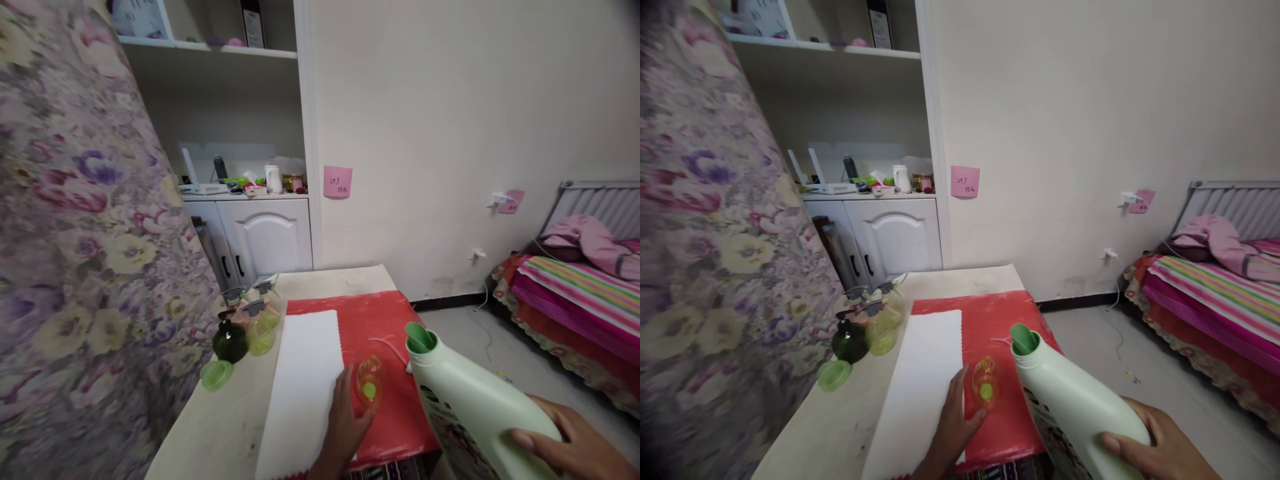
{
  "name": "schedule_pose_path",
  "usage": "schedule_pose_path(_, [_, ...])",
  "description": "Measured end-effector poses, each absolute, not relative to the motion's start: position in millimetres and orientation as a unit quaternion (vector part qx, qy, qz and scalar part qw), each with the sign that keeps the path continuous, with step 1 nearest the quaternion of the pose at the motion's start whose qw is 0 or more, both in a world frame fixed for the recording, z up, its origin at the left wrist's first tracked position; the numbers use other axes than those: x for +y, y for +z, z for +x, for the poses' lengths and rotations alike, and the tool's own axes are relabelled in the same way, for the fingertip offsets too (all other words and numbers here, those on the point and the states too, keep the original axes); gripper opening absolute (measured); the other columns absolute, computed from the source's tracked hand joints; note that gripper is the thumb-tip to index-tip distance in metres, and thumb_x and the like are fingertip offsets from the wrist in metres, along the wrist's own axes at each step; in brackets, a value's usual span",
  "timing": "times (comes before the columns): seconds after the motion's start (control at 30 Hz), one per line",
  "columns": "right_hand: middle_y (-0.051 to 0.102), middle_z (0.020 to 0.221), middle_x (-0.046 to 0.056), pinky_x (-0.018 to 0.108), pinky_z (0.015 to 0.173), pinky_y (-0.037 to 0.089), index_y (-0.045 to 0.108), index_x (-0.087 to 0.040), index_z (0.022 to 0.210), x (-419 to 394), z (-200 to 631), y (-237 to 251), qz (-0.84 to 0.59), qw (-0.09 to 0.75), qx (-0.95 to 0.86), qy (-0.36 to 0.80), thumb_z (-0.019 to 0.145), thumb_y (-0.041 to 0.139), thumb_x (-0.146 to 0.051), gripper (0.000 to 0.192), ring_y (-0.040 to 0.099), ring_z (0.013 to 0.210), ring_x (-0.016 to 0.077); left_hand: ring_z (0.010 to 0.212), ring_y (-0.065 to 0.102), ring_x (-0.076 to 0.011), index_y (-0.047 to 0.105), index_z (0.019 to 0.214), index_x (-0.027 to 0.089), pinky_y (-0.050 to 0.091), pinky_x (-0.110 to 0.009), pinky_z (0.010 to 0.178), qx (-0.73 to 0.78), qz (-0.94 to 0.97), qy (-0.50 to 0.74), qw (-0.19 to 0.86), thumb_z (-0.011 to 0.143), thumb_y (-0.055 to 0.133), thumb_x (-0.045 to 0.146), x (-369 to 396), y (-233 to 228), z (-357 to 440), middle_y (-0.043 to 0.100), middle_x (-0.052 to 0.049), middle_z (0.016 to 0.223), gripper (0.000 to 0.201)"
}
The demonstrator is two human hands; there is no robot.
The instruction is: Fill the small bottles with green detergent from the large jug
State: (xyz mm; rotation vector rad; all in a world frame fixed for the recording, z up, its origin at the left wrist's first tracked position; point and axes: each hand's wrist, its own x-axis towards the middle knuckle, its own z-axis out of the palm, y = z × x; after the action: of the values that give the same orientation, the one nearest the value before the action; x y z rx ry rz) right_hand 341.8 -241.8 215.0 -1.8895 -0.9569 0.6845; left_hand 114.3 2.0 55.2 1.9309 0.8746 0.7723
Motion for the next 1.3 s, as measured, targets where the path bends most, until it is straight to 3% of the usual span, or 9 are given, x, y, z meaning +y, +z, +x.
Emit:
schedule_pose_path(0.2, [0.074,0.071,0.006,0.025,0.046,0.051,0.076,-0.020,0.081,-238.2,348.3,210.9,-0.749,0.442,-0.395,0.296,0.059,0.070,-0.055,0.042,0.068,0.061,0.0259,0.140,0.027,-0.0256,0.023,0.145,0.015,0.021,-0.035,0.117,0.351,0.769,0.271,0.462,0.060,0.066,0.021,6.0,49.8,143.0,0.030,-0.011,0.152,0.096])
schedule_pose_path(0.43, [0.075,0.077,0.004,0.028,0.059,0.055,0.076,-0.022,0.089,-232.7,349.4,210.8,-0.726,0.431,-0.415,0.340,0.059,0.073,-0.049,0.041,0.069,0.073,0.0294,0.137,0.034,-0.0248,0.032,0.140,0.014,0.024,-0.033,0.115,0.382,0.771,0.293,0.417,0.063,0.065,0.023,5.1,30.8,148.5,0.039,-0.011,0.147,0.084])
schedule_pose_path(0.63, [0.073,0.071,0.005,0.024,0.049,0.050,0.076,-0.020,0.080,-224.2,348.2,212.8,-0.727,0.416,-0.416,0.353,0.059,0.072,-0.053,0.039,0.067,0.064,0.0255,0.134,0.037,-0.0269,0.037,0.137,0.018,0.026,-0.035,0.114,0.383,0.775,0.309,0.397,0.061,0.068,0.023,1.9,32.0,145.5,0.044,-0.011,0.143,0.082])
schedule_pose_path(1.0, [0.074,0.086,0.008,0.027,0.063,0.052,0.071,-0.015,0.091,-211.0,346.7,218.1,-0.716,0.352,-0.445,0.407,0.064,0.064,-0.064,0.057,0.068,0.080,0.0285,0.131,0.040,-0.0246,0.035,0.135,0.017,0.030,-0.036,0.112,0.371,0.784,0.346,0.357,0.063,0.063,0.016,0.0,26.5,145.8,0.045,-0.011,0.139,0.077])
schedule_pose_path(1.3, [0.073,0.082,0.007,0.026,0.061,0.051,0.071,-0.016,0.086,-202.4,346.1,235.0,-0.757,0.294,-0.460,0.359,0.064,0.064,-0.061,0.050,0.067,0.078,0.0272,0.135,0.035,-0.0264,0.032,0.138,0.016,0.026,-0.038,0.115,0.377,0.771,0.335,0.390,0.061,0.068,0.019,3.5,20.6,145.8,0.040,-0.012,0.146,0.085])
